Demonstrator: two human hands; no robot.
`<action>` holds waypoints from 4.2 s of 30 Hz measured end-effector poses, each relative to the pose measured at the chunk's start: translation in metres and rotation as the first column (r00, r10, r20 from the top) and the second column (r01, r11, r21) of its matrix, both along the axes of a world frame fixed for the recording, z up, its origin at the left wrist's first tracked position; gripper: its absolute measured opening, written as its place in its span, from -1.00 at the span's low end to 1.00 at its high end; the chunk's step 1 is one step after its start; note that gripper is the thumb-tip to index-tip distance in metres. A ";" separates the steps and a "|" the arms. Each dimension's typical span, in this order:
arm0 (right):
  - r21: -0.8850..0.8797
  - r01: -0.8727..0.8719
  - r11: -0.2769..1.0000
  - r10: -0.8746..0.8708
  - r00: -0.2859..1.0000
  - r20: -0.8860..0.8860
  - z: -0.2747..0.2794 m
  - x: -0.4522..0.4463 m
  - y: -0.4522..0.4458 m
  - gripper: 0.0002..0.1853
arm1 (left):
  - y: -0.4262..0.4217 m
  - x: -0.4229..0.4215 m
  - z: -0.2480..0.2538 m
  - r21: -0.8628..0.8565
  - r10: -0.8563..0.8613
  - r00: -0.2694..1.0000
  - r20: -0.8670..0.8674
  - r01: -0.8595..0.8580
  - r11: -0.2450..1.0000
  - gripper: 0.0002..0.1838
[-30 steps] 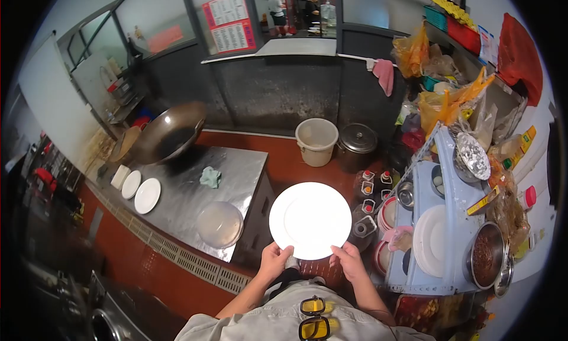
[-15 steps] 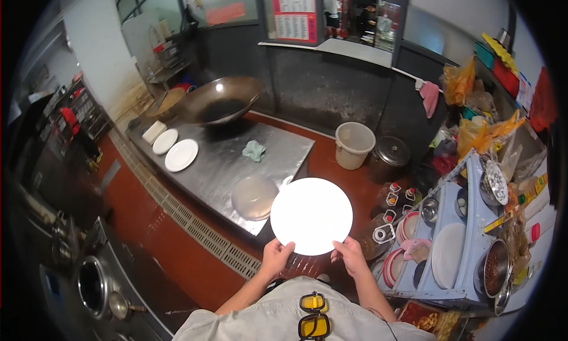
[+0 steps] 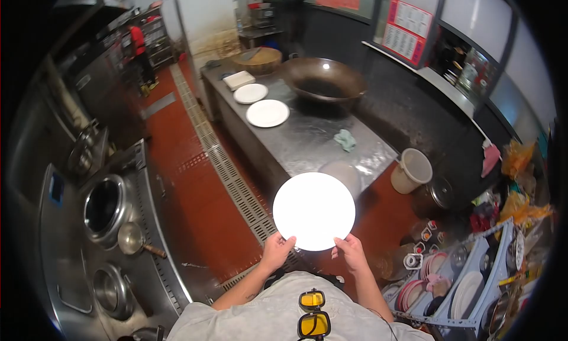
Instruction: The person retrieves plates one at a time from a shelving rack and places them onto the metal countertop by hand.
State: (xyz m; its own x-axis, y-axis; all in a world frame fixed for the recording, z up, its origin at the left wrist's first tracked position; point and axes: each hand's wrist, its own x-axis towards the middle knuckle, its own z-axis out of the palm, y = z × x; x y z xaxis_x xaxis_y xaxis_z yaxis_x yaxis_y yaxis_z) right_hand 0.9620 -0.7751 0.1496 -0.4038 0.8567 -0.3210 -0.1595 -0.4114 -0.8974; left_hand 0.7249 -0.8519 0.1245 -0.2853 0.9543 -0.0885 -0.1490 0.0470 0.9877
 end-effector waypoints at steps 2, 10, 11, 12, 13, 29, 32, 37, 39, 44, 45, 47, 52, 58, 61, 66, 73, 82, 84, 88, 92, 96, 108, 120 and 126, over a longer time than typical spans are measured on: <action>-0.013 -0.054 0.998 0.054 0.998 -0.017 -0.003 -0.033 -0.003 -0.83 | -0.016 -0.027 0.001 0.012 0.067 0.998 0.012 -0.067 0.998 -0.74; -0.099 -0.232 0.968 0.230 0.973 -0.039 0.000 -0.133 -0.008 -0.82 | -0.061 -0.103 -0.004 0.009 0.239 0.970 0.039 -0.239 0.971 -0.76; -0.081 -0.256 0.963 0.256 0.967 -0.021 -0.002 -0.141 -0.005 -0.83 | -0.064 -0.109 -0.004 0.008 0.265 0.964 0.032 -0.265 0.964 -0.76; -0.064 -0.280 0.958 0.280 0.960 -0.002 -0.004 -0.150 -0.002 -0.83 | -0.067 -0.114 -0.004 0.007 0.289 0.957 0.026 -0.289 0.957 -0.76; -0.059 -0.303 0.951 0.303 0.953 -0.007 -0.003 -0.159 0.000 -0.84 | -0.069 -0.119 -0.005 0.006 0.313 0.950 0.019 -0.313 0.950 -0.77; -0.088 -0.530 0.843 0.527 0.848 -0.059 -0.027 -0.325 0.130 -0.85 | 0.016 -0.243 -0.019 -0.089 0.548 0.829 -0.112 -0.557 0.826 -0.79; -0.105 -0.493 0.864 0.485 0.870 -0.093 -0.034 -0.344 0.175 -0.85 | 0.067 -0.273 -0.012 -0.157 0.494 0.866 -0.078 -0.500 0.852 -0.80; -0.121 -0.385 0.915 0.374 0.921 -0.108 -0.049 -0.360 0.245 -0.87 | 0.159 -0.312 -0.018 -0.141 0.370 0.927 -0.070 -0.376 0.916 -0.79; -0.141 -0.337 0.931 0.324 0.940 -0.108 -0.053 -0.362 0.268 -0.87 | 0.191 -0.325 -0.024 -0.191 0.313 0.946 -0.082 -0.323 0.927 -0.79; -0.177 -0.218 0.960 0.209 0.976 -0.067 -0.056 -0.362 0.310 -0.86 | 0.258 -0.337 -0.022 -0.263 0.212 0.977 0.014 -0.201 0.944 -0.81; -0.194 -0.198 0.961 0.188 0.980 -0.066 -0.062 -0.363 0.315 -0.86 | 0.267 -0.340 -0.015 -0.297 0.189 0.981 0.032 -0.172 0.939 -0.81; -0.184 -0.156 0.970 0.148 0.987 -0.057 -0.070 -0.366 0.326 -0.85 | 0.285 -0.350 -0.017 -0.343 0.137 0.990 0.027 -0.119 0.932 -0.81; -0.216 -0.013 0.976 0.010 1.000 -0.015 -0.079 -0.385 0.352 -0.83 | 0.341 -0.384 -0.062 -0.277 0.052 0.994 0.093 -0.024 0.960 -0.82; -0.212 0.150 0.966 -0.145 0.989 0.039 -0.087 -0.428 0.389 -0.79 | 0.416 -0.440 -0.091 -0.352 -0.111 0.985 0.131 0.151 0.924 -0.81; -0.266 0.214 0.940 -0.196 0.976 0.095 -0.095 -0.451 0.394 -0.79 | 0.450 -0.469 -0.068 -0.328 -0.278 0.958 0.072 0.286 0.900 -0.76; -0.298 0.300 0.906 -0.277 0.954 0.117 -0.087 -0.489 0.416 -0.81 | 0.489 -0.503 -0.087 -0.292 -0.332 0.941 0.059 0.335 0.896 -0.77; -0.302 0.345 0.889 -0.289 0.933 0.216 -0.112 -0.522 0.428 -0.76 | 0.524 -0.531 -0.101 -0.264 -0.394 0.918 0.042 0.391 0.882 -0.76; -0.271 0.379 0.885 -0.268 0.890 0.369 -0.117 -0.548 0.451 -0.76 | 0.567 -0.560 -0.122 -0.494 -0.496 0.867 0.044 0.451 0.744 -0.79; -0.257 0.365 0.895 -0.242 0.880 0.409 -0.113 -0.552 0.452 -0.75 | 0.574 -0.562 -0.125 -0.490 -0.504 0.863 0.033 0.453 0.745 -0.78; -0.241 0.380 0.893 -0.286 0.892 0.349 -0.100 -0.559 0.446 -0.51 | 0.584 -0.564 -0.121 -0.467 -0.534 0.845 0.021 0.480 0.742 -0.73; -0.228 0.344 0.911 -0.266 0.912 0.313 -0.106 -0.560 0.444 -0.24 | 0.592 -0.565 -0.096 -0.454 -0.595 0.803 0.033 0.543 0.707 -0.59; -0.175 0.293 0.940 -0.222 0.914 0.341 -0.099 -0.563 0.445 -0.16 | 0.596 -0.567 -0.100 -0.381 -0.597 0.799 0.076 0.576 0.723 -0.42; -0.098 0.532 0.841 -0.472 0.810 0.348 -0.098 -0.531 0.367 -0.76 | 0.584 -0.530 -0.117 -0.192 -0.582 0.808 -0.092 0.560 0.806 -0.82; -0.073 0.877 0.475 -0.838 0.476 0.266 -0.126 -0.464 0.223 -0.89 | 0.513 -0.420 -0.075 -0.247 -0.867 0.494 -0.069 0.833 0.495 -0.90; -0.086 0.927 0.366 -0.885 0.375 0.274 -0.119 -0.424 0.138 -0.89 | 0.436 -0.342 -0.069 -0.250 -0.945 0.326 -0.024 0.913 0.322 -0.90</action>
